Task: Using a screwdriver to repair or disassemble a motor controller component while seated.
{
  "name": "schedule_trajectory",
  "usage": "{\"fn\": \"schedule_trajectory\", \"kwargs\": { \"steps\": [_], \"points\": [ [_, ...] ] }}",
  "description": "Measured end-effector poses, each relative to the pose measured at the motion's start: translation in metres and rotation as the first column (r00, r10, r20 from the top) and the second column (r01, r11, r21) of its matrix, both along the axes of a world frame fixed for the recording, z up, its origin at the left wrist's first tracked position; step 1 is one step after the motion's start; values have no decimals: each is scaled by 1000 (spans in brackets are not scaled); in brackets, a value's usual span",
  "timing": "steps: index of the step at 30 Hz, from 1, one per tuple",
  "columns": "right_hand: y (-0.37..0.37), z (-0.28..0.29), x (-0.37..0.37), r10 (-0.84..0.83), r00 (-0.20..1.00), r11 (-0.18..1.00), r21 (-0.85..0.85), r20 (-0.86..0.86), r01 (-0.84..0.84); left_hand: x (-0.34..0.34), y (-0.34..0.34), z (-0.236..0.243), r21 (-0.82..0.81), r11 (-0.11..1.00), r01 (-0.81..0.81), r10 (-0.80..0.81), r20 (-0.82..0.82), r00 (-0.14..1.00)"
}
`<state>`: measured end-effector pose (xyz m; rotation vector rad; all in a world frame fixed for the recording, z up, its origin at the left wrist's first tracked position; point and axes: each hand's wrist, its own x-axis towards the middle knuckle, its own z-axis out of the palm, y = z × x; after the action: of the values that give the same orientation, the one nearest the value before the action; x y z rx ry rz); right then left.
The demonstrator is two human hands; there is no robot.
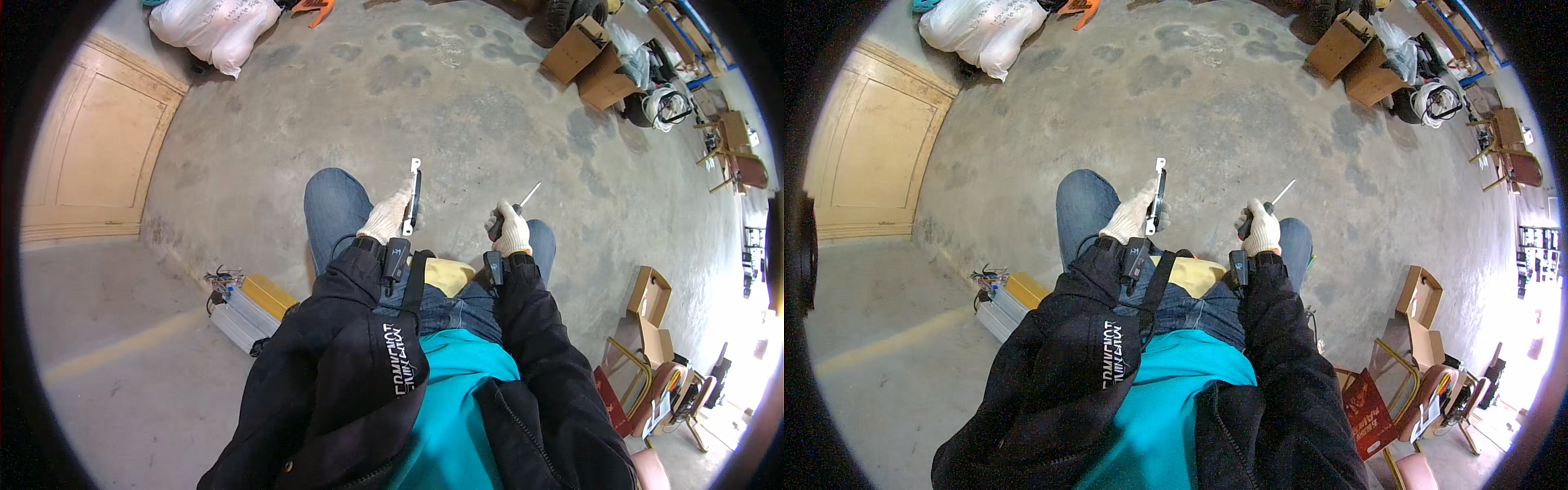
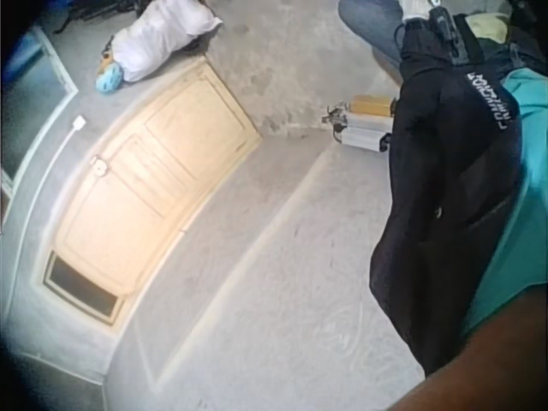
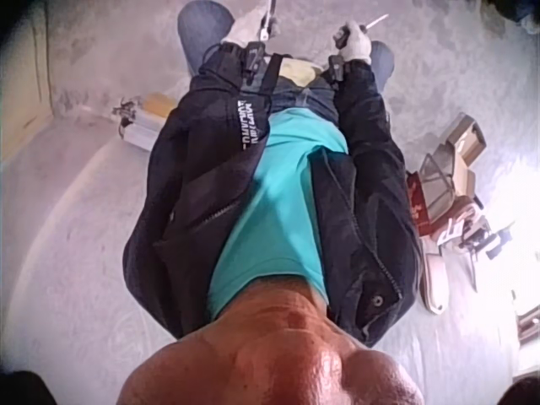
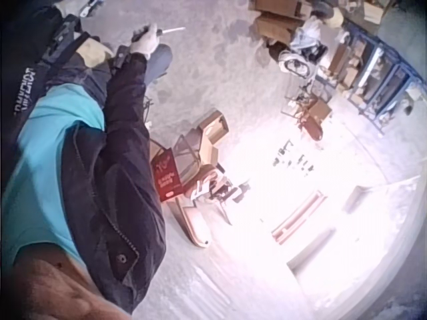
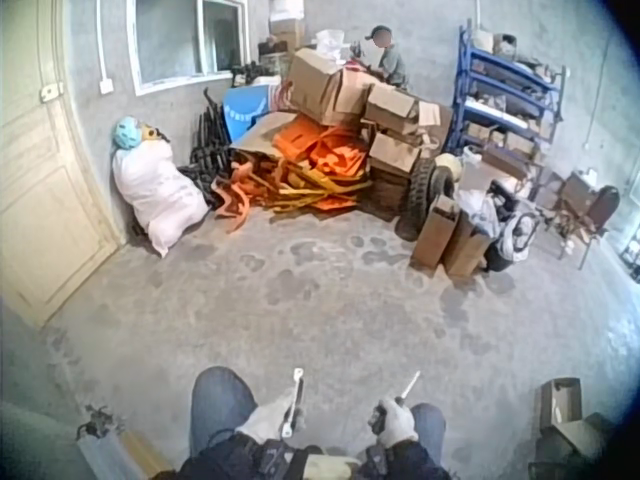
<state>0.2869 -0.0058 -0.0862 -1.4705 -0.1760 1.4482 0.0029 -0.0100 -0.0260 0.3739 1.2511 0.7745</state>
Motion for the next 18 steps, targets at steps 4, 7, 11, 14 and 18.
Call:
{"fn": "schedule_trajectory", "kwargs": {
  "steps": [4, 7, 11, 14, 18],
  "points": [
    [2, 8, -3, 7, 999, 999, -48, -31, -9, 3, -5, 4, 59, 998, -14, 14, 1, 1000],
    [3, 42, -17, 137, 991, 989, -54, -5, -137, 2, -3, 0, 29, 996, -81, 80, 29, 996],
    [-3, 73, -11, 447, 888, 889, 51, 109, -454, 6, 0, 4, 36, 996, -86, 86, 22, 996],
    [-10, 103, -17, 545, 816, 816, 102, 196, -569, 6, 0, 6, 45, 995, -89, 88, 24, 996],
    [-18, 119, -10, 576, 758, 776, 87, 306, -625, 3, 6, -8, 17, 996, -84, 81, 146, 986]
  ]
}}
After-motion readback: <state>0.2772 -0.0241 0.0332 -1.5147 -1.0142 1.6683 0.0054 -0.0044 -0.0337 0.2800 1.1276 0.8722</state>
